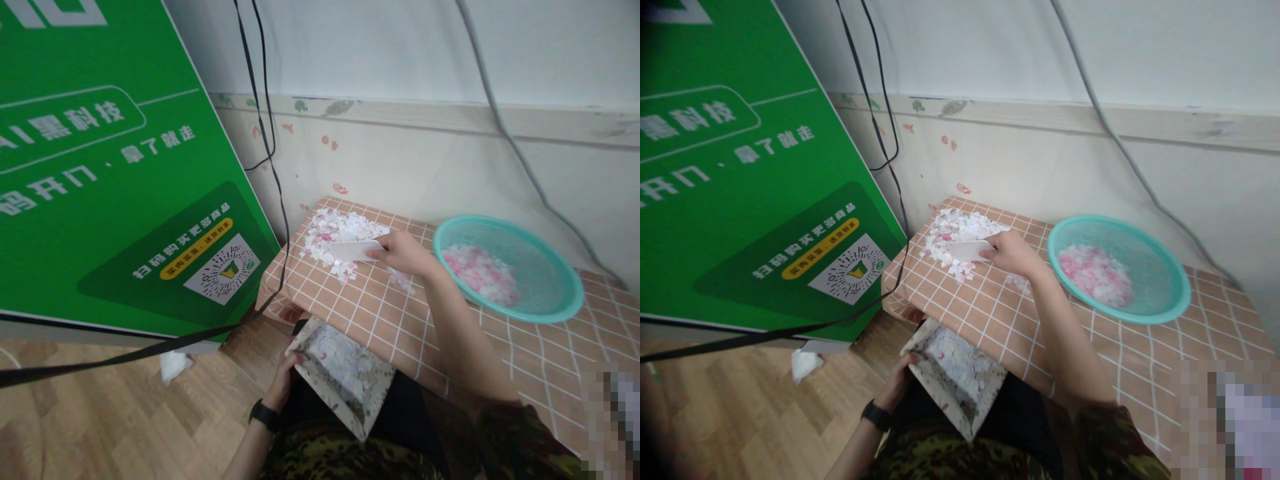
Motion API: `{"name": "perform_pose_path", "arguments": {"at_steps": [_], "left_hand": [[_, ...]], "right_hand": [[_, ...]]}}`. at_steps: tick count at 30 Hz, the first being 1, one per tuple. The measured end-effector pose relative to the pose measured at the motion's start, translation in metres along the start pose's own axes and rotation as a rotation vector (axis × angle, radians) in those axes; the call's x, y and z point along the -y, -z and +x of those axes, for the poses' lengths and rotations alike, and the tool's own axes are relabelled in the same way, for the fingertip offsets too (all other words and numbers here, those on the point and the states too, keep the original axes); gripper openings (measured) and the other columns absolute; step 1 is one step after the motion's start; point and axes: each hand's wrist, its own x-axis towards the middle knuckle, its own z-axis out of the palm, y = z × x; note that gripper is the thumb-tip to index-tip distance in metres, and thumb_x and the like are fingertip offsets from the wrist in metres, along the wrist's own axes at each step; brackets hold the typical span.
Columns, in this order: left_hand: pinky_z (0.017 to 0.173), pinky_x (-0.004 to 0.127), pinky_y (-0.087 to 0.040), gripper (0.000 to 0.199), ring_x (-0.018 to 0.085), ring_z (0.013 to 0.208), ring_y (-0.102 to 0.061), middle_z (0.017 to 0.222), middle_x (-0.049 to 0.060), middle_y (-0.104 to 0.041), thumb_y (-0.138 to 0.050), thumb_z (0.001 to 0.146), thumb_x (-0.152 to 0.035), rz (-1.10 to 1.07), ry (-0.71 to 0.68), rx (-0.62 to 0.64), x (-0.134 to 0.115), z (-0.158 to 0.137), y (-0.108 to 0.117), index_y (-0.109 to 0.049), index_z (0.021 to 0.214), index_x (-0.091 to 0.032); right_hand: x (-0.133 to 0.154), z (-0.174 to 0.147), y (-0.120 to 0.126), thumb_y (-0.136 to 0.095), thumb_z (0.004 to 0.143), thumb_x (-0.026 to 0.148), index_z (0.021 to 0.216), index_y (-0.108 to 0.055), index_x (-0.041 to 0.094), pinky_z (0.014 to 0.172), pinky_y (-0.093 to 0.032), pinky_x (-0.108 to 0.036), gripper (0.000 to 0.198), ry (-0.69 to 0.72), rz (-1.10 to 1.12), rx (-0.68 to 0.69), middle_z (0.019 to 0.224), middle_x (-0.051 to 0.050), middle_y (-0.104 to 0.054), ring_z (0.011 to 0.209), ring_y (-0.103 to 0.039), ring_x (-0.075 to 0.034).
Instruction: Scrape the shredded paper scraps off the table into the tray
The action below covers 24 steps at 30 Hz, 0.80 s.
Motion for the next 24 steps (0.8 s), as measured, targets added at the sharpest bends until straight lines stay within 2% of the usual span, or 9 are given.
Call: {"name": "perform_pose_path", "arguments": {"at_steps": [4,7,12,20,24], "left_hand": [[0.077,0.042,-0.051,0.036,0.031,0.080,-0.068,0.087,0.007,-0.075,-0.071,0.064,-0.034,0.019,0.008,0.021,0.0007,-0.0003,0.0012,-0.074,0.095,-0.016],[0.079,0.041,-0.051,0.042,0.031,0.082,-0.068,0.089,0.006,-0.075,-0.071,0.065,-0.033,0.015,-0.018,0.024,0.0018,0.0004,0.0021,-0.074,0.103,-0.016],[0.078,0.038,-0.051,0.050,0.029,0.084,-0.067,0.094,0.007,-0.075,-0.069,0.068,-0.031,-0.006,-0.034,0.062,0.0051,0.0029,0.0040,-0.072,0.115,-0.015],[0.080,0.040,-0.052,0.045,0.030,0.087,-0.068,0.094,0.007,-0.076,-0.071,0.066,-0.030,-0.020,-0.018,0.029,0.0053,0.0025,0.0036,-0.073,0.109,-0.014],[0.079,0.040,-0.052,0.041,0.030,0.083,-0.069,0.091,0.007,-0.076,-0.072,0.065,-0.032,-0.004,0.002,0.022,0.0021,0.0022,0.0020,-0.074,0.102,-0.014]], "right_hand": [[0.0001,-0.0016,0.0039,-0.059,0.086,0.030,0.067,-0.065,0.019,0.058,-0.031,-0.029,0.023,-0.031,0.017,-0.019,0.060,-0.001,-0.058,0.057,-0.049,-0.013],[-0.0001,-0.0029,0.0078,-0.060,0.084,0.028,0.066,-0.064,0.018,0.058,-0.030,-0.030,0.021,-0.065,-0.061,-0.031,0.060,-0.002,-0.058,0.056,-0.049,-0.013],[0.0009,-0.0012,0.0028,-0.059,0.086,0.030,0.061,-0.059,0.019,0.058,-0.030,-0.030,0.027,0.014,-0.033,0.000,0.057,-0.001,-0.054,0.055,-0.047,-0.013],[0.0000,-0.0033,0.0062,-0.059,0.087,0.036,0.065,-0.063,0.019,0.058,-0.032,-0.029,0.027,-0.006,0.038,-0.043,0.056,0.000,-0.055,0.055,-0.048,-0.013],[0.0006,-0.0024,0.0041,-0.060,0.085,0.035,0.062,-0.063,0.019,0.057,-0.031,-0.029,0.028,0.001,0.028,0.022,0.055,0.000,-0.055,0.054,-0.048,-0.012]]}}
